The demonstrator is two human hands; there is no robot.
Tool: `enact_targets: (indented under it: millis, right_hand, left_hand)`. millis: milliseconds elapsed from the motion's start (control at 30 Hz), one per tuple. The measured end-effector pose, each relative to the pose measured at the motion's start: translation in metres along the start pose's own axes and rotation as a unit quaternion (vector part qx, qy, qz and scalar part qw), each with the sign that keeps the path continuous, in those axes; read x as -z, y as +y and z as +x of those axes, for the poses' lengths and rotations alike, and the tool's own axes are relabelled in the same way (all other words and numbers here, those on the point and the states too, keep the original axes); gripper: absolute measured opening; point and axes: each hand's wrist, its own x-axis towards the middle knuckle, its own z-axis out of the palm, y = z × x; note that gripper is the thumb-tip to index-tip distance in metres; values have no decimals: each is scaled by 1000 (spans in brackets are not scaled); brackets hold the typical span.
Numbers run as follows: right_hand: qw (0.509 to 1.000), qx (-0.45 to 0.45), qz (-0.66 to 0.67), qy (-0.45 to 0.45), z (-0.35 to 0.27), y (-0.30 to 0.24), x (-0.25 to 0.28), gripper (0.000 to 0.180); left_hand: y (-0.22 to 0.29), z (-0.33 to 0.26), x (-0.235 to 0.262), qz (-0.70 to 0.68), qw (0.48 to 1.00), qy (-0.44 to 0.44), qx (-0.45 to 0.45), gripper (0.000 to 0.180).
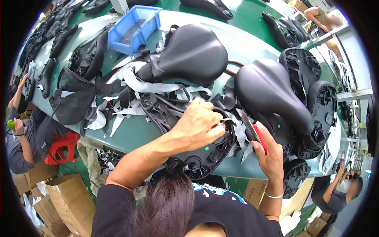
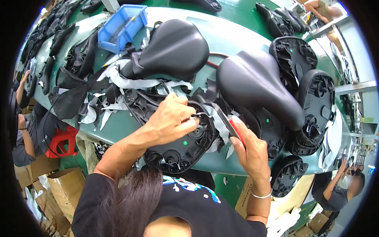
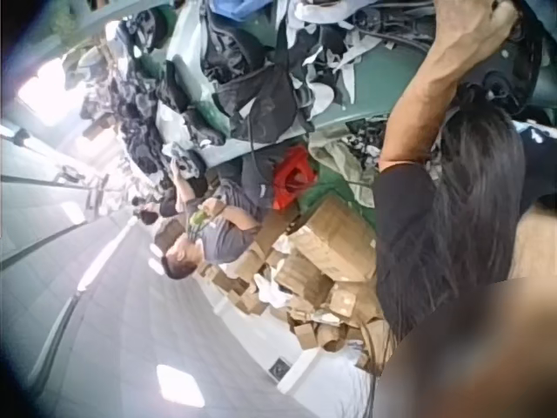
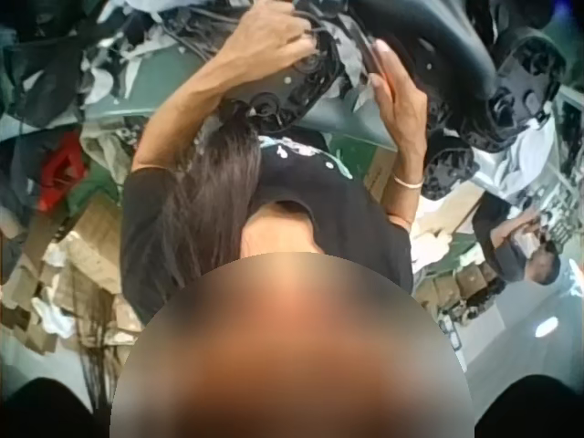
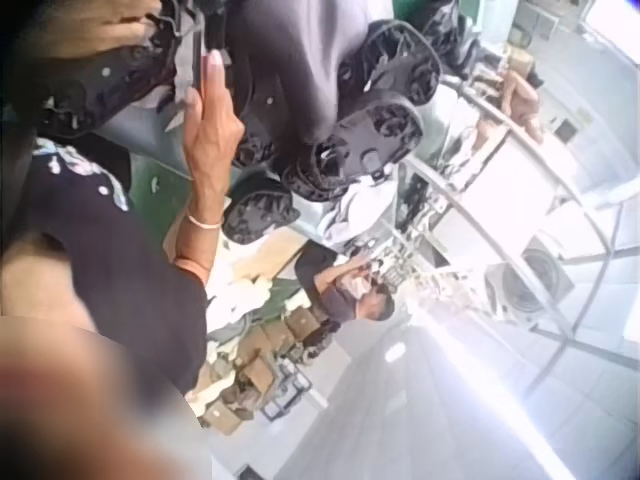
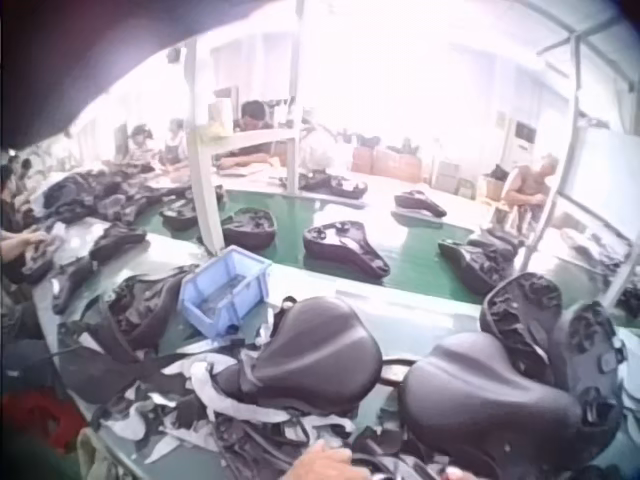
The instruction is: The person uses a red utility knife to trim excess black fabric and white foam from the underside of bicycle seats. They repeatedly pick up seats from a green workbench, cut the overhanging material around the base, and place the seats back down.
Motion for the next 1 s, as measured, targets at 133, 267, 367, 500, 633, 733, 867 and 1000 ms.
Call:
enact_targets:
  millis: [133, 267, 367, 500, 633, 733, 867, 1000]
  right_hand:
    - [980, 24, -119, -155, 10, -7, 2, 61]
    - [977, -27, -149, -152, -5, -20, -4, 64]
    - [972, -99, -156, -145, -45, -40, -9, 72]
    - [976, -181, -103, -61, -57, -62, -27, 62]
    - [976, -168, -107, -83, -22, -44, -23, 46]
    - [986, -147, -52, -53, -14, -30, -19, 40]
    - [997, -65, -35, 12, -18, -21, -29, 44]
    - [981, -45, -186, -29, -9, -22, -38, 54]
  left_hand:
    - [-2, 1, -5, -27, 1000, 5, 4, 22]
    - [-2, -2, 7, -185, 976, 80, 82, 17]
    - [-12, -4, 15, -571, 760, 263, 165, 23]
    - [-12, -8, 16, -809, 556, 186, 40, 20]
    - [17, 0, 12, 58, 984, 166, 34, 18]
    - [16, 7, 7, 198, 976, 89, -15, 25]
    - [4, 15, -2, 44, 997, 59, 11, 24]
    - [-3, 20, 0, -69, 997, 27, -16, 13]
